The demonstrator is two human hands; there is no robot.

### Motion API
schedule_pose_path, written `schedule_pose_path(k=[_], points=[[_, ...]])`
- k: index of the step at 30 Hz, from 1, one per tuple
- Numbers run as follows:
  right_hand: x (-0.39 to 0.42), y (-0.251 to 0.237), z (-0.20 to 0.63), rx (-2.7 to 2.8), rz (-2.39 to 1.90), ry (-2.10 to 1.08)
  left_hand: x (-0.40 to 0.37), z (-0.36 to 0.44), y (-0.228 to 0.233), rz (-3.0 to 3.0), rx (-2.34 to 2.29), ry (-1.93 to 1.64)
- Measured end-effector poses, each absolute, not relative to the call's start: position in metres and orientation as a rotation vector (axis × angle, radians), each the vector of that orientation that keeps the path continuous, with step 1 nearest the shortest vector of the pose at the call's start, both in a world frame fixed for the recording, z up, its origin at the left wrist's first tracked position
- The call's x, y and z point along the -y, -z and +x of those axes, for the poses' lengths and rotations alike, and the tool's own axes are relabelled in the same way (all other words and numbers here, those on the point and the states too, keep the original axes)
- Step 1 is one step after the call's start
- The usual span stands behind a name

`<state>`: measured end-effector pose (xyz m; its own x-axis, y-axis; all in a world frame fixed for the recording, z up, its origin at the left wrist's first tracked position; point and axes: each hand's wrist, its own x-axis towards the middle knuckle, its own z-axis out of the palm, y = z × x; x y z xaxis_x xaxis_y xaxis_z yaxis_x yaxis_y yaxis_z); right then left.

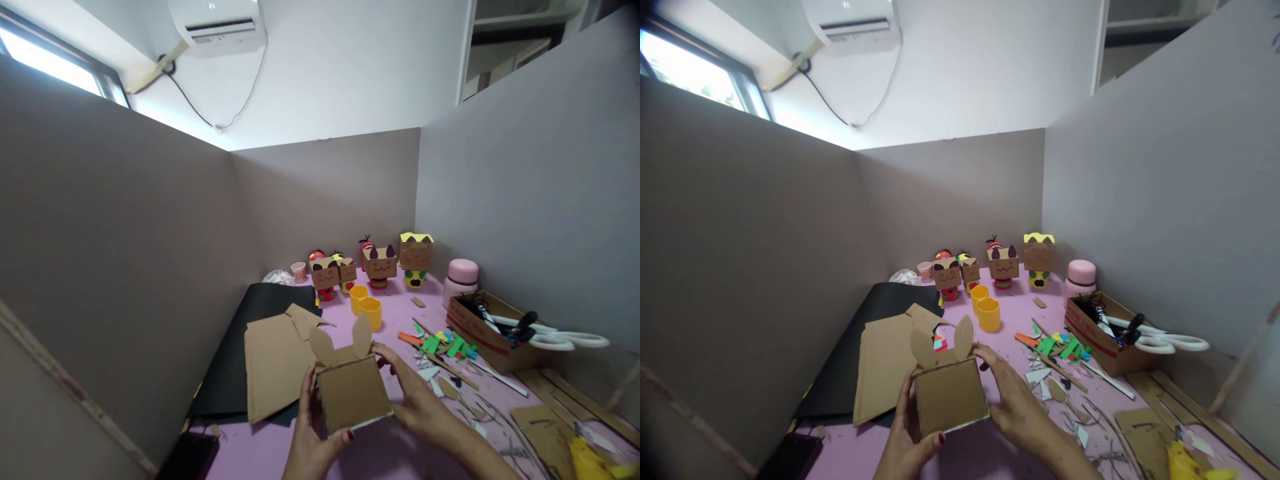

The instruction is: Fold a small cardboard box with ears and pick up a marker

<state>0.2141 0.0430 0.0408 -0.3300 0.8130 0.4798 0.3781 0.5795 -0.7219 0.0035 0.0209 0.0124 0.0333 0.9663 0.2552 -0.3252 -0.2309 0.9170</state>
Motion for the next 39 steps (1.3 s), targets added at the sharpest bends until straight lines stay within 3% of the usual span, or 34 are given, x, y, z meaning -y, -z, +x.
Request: schedule_pose_path(k=[13,18,39], points=[[-0.030,-0.077,0.213,1.829,-1.023,-0.962,-0.015,0.000,-0.028,1.145,-1.013,-1.397],[-0.033,-0.077,0.217,1.661,-0.986,-1.104,-0.013,0.003,-0.037,1.035,-0.842,-1.416],[-0.036,-0.073,0.212,1.375,-0.945,-1.288,-0.013,0.006,-0.038,0.920,-0.796,-1.517]])
